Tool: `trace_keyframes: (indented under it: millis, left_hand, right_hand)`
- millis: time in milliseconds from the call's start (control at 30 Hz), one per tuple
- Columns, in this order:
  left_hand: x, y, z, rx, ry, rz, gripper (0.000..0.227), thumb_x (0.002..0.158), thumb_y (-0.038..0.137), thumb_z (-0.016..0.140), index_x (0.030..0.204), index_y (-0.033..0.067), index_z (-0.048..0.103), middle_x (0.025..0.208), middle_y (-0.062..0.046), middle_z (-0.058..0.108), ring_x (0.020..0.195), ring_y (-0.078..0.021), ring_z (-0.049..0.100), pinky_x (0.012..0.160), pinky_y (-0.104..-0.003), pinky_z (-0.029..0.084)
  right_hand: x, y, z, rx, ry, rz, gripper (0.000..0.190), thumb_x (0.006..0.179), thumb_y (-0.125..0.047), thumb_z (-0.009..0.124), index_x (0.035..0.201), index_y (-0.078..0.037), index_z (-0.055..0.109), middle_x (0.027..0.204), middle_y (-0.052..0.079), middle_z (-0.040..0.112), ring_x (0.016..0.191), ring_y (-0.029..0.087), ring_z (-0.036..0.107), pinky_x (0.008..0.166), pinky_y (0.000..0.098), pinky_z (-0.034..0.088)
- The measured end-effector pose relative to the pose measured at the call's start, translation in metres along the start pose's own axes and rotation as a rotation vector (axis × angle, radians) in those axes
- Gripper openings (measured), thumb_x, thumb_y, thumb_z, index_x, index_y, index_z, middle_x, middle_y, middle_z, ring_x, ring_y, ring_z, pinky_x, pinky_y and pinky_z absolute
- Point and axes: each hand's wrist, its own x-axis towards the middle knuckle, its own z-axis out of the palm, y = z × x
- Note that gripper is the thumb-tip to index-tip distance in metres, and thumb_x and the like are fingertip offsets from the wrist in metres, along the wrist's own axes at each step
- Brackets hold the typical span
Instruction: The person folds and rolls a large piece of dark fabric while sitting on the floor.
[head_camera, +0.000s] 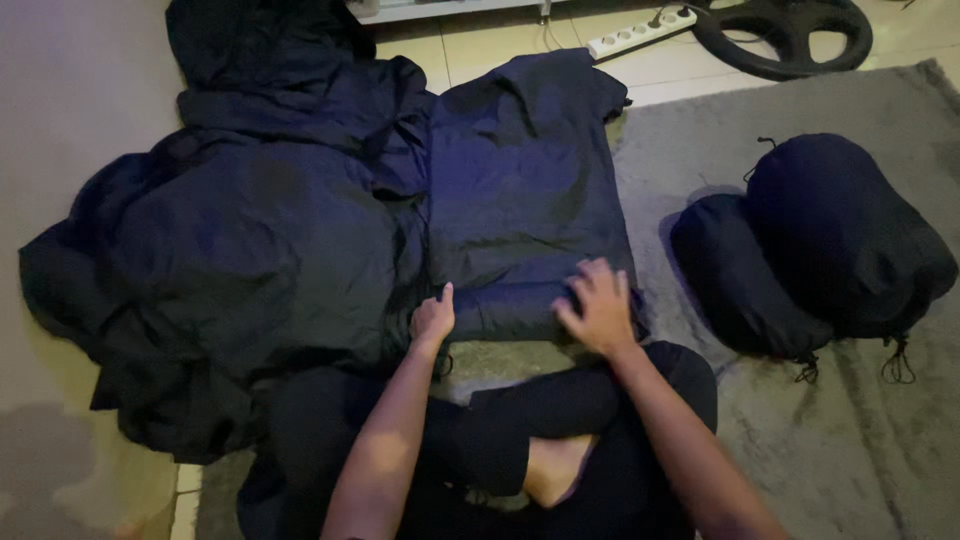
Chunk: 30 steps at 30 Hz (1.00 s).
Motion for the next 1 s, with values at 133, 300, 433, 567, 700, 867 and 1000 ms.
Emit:
trace_keyframes:
  millis: [133,300,433,567,700,867,1000]
  left_hand:
    - [-0.016,-0.008,0.003,-0.075,0.094,0.112,0.097,0.098,0.087,0.032,0.146,0.0077,0.061,0.138,-0.030,0.067,0.135,-0.0459,0.061,0.108,-0.059,0.048]
    - [-0.066,-0.001,0.013,0.102,0.731,0.686,0.056,0.102,0.040,0.064,0.143,0.0025,0.056,0.143,-0.028,0.059,0.124,-0.0445,0.063,0.089,-0.058,0.056]
    - [-0.087,0.008,0.019,0.154,0.538,1.261,0.060,0.091,0.047,0.072,0.135,0.0070,0.063,0.136,-0.021,0.064,0.139,-0.0425,0.051,0.112,-0.065,0.034]
    - [-0.078,0.019,0.016,0.586,0.188,0.953,0.109,0.074,0.044,0.089,0.163,0.0147,0.033,0.167,-0.020,0.036,0.155,-0.0404,0.033,0.126,-0.059,0.023]
    - [-0.059,0.021,0.012,0.730,0.139,0.845,0.115,0.072,0.044,0.090,0.166,0.0211,0.026,0.163,-0.013,0.040,0.155,-0.0366,0.031,0.127,-0.058,0.021]
    - [-0.041,0.019,0.007,0.724,0.109,0.854,0.092,0.070,0.043,0.087,0.150,0.0279,0.044,0.137,-0.006,0.063,0.136,-0.0318,0.053,0.120,-0.058,0.031]
    - [-0.028,0.018,-0.012,0.742,-0.042,0.842,0.090,0.064,0.053,0.087,0.144,0.0322,0.052,0.126,-0.005,0.071,0.123,-0.0339,0.065,0.110,-0.054,0.043]
  right_hand:
    - [-0.003,-0.006,-0.010,0.089,-0.522,0.126,0.090,0.086,-0.078,0.061,0.156,-0.023,0.047,0.156,0.010,0.054,0.152,0.036,0.042,0.120,0.0749,0.028]
    - [0.004,0.005,0.003,-0.106,-0.708,-0.001,0.134,0.062,-0.066,0.090,0.169,-0.030,0.018,0.168,0.005,0.033,0.155,0.035,0.033,0.112,0.0714,0.044]
    - [0.005,0.013,0.016,-0.115,-0.703,0.050,0.131,0.062,-0.063,0.092,0.167,-0.034,0.020,0.165,0.007,0.037,0.153,0.032,0.037,0.108,0.0651,0.051]
    - [0.008,0.023,0.018,-0.066,-0.659,0.120,0.118,0.065,-0.061,0.089,0.163,-0.037,0.029,0.152,0.006,0.051,0.147,0.030,0.046,0.104,0.0593,0.054]
    - [0.006,0.017,0.017,-0.074,-0.696,0.225,0.120,0.060,-0.061,0.091,0.161,-0.038,0.030,0.155,0.003,0.047,0.152,0.032,0.038,0.111,0.0594,0.049]
    - [-0.004,-0.006,0.002,-0.244,-0.586,0.107,0.118,0.065,-0.040,0.095,0.163,-0.022,0.031,0.160,0.013,0.042,0.156,0.038,0.031,0.122,0.0650,0.029]
    - [-0.006,-0.022,-0.003,-0.251,-0.523,-0.114,0.115,0.066,-0.038,0.088,0.163,-0.014,0.033,0.158,0.013,0.045,0.151,0.034,0.039,0.122,0.0675,0.024]
